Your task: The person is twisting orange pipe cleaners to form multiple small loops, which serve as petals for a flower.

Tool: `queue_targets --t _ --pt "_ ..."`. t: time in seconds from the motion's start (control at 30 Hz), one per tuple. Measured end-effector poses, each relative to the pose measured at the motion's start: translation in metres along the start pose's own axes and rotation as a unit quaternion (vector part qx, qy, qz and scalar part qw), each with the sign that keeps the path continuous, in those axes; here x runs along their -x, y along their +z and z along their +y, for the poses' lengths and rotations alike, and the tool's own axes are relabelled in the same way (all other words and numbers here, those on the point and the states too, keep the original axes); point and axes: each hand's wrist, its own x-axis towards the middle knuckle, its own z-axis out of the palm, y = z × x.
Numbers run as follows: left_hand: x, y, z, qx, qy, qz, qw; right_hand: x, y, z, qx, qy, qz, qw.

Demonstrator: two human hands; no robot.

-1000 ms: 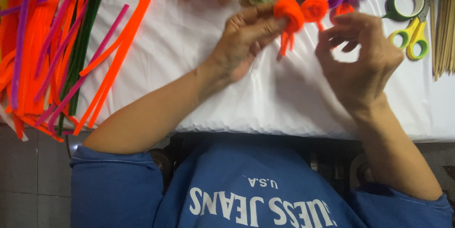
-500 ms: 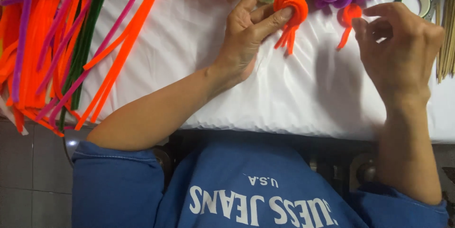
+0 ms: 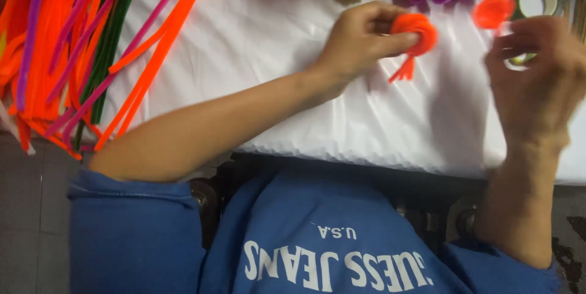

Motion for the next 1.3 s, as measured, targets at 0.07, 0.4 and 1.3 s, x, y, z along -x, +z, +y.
queue_targets --t 0.07,0.4,1.3 --pt "-0.017 0.015 -0.008 -0.054 -0.003 0.017 0.998 0.005 -0.009 -0.015 -0.031 0.022 0.010 0.999" --pt "-0.061 0.063 -0.037 -0.322 0.051 0.037 0.945 0.003 -0.031 -0.039 -0.066 0.033 0.020 0.997" --pt "-0.007 -0.063 0.050 -0.101 0.047 -0.001 0.994 -0.096 0.038 -0.080 -0.190 -0.050 -0.144 0.970"
